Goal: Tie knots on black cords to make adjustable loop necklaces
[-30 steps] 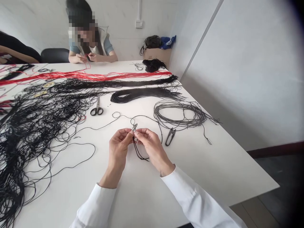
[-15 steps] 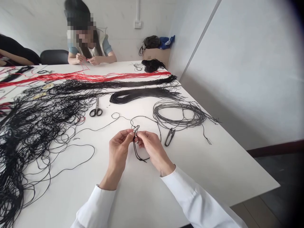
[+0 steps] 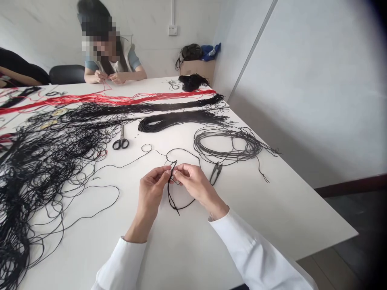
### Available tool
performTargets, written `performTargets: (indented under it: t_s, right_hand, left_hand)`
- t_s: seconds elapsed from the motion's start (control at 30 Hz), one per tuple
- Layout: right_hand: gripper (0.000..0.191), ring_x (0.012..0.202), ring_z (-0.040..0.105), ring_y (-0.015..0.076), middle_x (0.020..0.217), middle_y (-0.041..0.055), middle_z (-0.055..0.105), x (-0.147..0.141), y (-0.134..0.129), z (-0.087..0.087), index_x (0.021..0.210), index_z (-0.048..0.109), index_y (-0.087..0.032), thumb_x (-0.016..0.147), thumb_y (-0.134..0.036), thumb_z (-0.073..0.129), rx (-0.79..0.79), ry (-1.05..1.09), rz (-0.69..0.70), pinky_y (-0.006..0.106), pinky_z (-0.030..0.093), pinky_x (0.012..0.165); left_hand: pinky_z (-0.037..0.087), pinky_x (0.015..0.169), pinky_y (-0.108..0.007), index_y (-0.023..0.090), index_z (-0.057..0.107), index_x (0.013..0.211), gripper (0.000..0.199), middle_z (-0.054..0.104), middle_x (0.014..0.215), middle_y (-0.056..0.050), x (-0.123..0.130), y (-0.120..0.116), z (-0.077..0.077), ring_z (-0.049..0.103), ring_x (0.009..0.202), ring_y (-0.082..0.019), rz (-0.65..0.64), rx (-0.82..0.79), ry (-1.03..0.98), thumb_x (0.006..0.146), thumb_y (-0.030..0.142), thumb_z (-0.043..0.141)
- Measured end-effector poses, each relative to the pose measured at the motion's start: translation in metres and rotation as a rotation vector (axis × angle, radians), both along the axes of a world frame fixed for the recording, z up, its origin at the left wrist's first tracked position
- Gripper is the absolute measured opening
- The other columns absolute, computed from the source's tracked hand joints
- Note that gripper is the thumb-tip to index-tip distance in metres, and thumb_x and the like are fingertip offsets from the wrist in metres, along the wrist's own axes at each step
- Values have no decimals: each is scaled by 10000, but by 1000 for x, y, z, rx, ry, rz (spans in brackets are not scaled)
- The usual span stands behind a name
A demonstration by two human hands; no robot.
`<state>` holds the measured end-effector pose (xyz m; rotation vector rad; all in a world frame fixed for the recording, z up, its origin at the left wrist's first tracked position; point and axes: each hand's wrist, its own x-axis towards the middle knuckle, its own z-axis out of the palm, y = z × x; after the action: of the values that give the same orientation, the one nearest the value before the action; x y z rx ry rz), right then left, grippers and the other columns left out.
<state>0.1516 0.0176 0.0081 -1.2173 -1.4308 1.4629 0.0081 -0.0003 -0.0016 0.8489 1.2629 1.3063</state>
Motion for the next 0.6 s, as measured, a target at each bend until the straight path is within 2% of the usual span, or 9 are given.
performTargets:
  t_s: [0.17,0.3,0.43,0.6]
  right_hand:
    - [199,649,526,144,713,-12,606,2,1,-1,800,593,-206,918,-348,521,143,-152,24,289,415,669]
    - [187,631,511,142,706,-17,602,4,2,-1,812,583,-215,924,-342,504,185,-174,58,281,402,640]
    - [187,631,506,139,703,-21,591,5,3,0,813,577,-215,930,-338,500,208,-172,75,277,405,645]
    - [189,683,542,148,738,-11,603,6,3,0,831,590,-211,936,-341,503,215,-147,72,281,430,688]
  left_hand:
    - [513,796,-338,157,768,923,324,731,829,-56,-1,0,-1,627,707,-159,-14,-21,-19,702,379,852]
    - [519,759,-334,168,731,939,355,718,800,-37,-1,0,-1,626,680,-156,-15,14,-46,683,371,867]
    - [497,739,-299,191,659,867,294,672,751,8,-2,-1,0,631,681,-144,4,54,-34,706,334,859]
    - [509,752,-322,157,720,872,301,712,882,-60,-3,0,-1,637,727,-164,-21,9,13,721,389,838]
